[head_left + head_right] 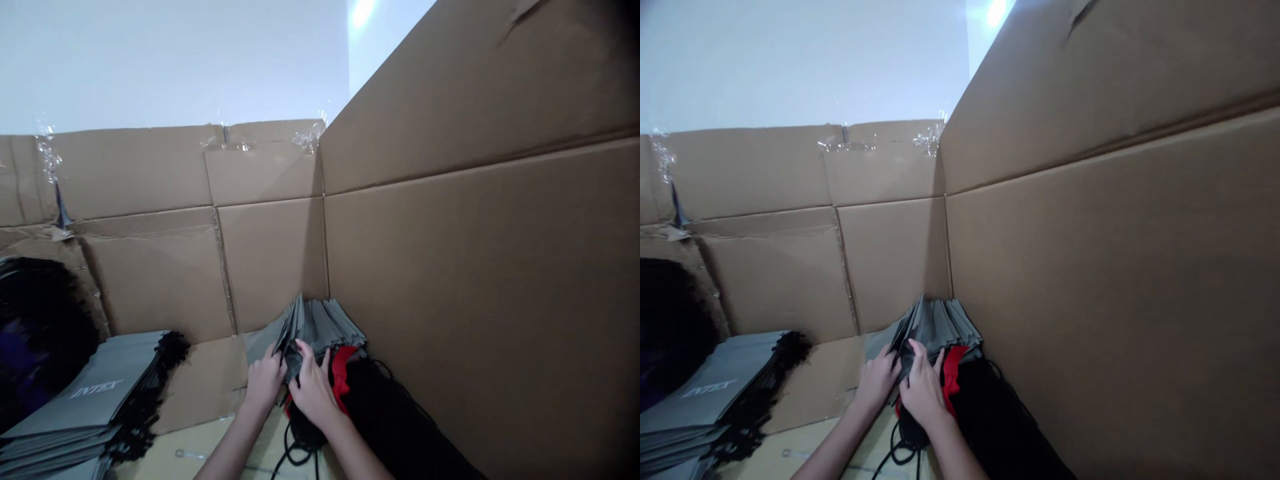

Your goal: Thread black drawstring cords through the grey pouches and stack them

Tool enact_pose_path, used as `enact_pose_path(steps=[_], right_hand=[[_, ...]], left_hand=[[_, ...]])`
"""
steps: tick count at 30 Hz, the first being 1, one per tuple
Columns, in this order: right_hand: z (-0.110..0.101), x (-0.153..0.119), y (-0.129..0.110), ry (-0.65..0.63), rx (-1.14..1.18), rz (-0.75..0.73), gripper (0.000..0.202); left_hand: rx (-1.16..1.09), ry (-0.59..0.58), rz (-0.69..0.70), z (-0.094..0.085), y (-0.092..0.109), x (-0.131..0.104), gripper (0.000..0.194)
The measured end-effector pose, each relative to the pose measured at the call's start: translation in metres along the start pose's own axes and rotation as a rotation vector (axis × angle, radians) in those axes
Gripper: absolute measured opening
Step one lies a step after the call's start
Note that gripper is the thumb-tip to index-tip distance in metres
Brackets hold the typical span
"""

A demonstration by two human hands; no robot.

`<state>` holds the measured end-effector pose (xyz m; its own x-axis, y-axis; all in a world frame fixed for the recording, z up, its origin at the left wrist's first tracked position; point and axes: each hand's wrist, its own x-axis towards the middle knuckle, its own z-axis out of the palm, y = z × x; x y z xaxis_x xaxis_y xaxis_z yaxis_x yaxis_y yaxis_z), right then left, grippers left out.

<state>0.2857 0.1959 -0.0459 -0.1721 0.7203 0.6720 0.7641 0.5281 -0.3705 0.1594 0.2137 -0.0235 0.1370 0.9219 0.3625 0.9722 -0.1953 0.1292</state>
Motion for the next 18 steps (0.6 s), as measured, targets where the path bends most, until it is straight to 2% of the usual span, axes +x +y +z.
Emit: enact_pose_path(steps=[2, 4, 7, 9, 12, 15, 16, 18], right_hand=[[0.001, 0.001, 0.003, 0.071, -0.011, -0.017, 0.066], [0.0, 0.005, 0.005, 0.222, -0.02, 0.003, 0.056], [-0.009, 0.016, 0.003, 0.474, 0.062, 0.052, 0.047], [-0.017, 0.025, -0.004, 0.521, 0.203, 0.064, 0.053], [-0.027, 0.036, -0.02, 0.389, 0.481, 0.098, 0.072], [-0.039, 0.04, -0.036, 0.195, 0.788, 0.12, 0.088], [-0.044, 0.04, -0.041, 0.087, 0.899, 0.098, 0.087], [-0.056, 0.038, -0.049, -0.238, 1.09, 0.019, 0.076]], left_hand=[[-0.01, 0.014, -0.014, -0.008, -0.001, -0.001, 0.027], [-0.026, 0.042, -0.033, -0.021, -0.006, -0.004, 0.026], [-0.041, 0.095, -0.078, -0.051, -0.019, -0.014, 0.028], [-0.049, 0.15, -0.111, -0.075, -0.028, -0.026, 0.031], [-0.152, 0.297, -0.095, -0.113, -0.039, -0.051, 0.029], [-0.386, 0.383, -0.07, -0.141, -0.045, -0.089, 0.028], [-0.459, 0.398, -0.069, -0.146, -0.047, -0.104, 0.028], [-0.567, 0.416, -0.088, -0.15, -0.05, -0.139, 0.027]])
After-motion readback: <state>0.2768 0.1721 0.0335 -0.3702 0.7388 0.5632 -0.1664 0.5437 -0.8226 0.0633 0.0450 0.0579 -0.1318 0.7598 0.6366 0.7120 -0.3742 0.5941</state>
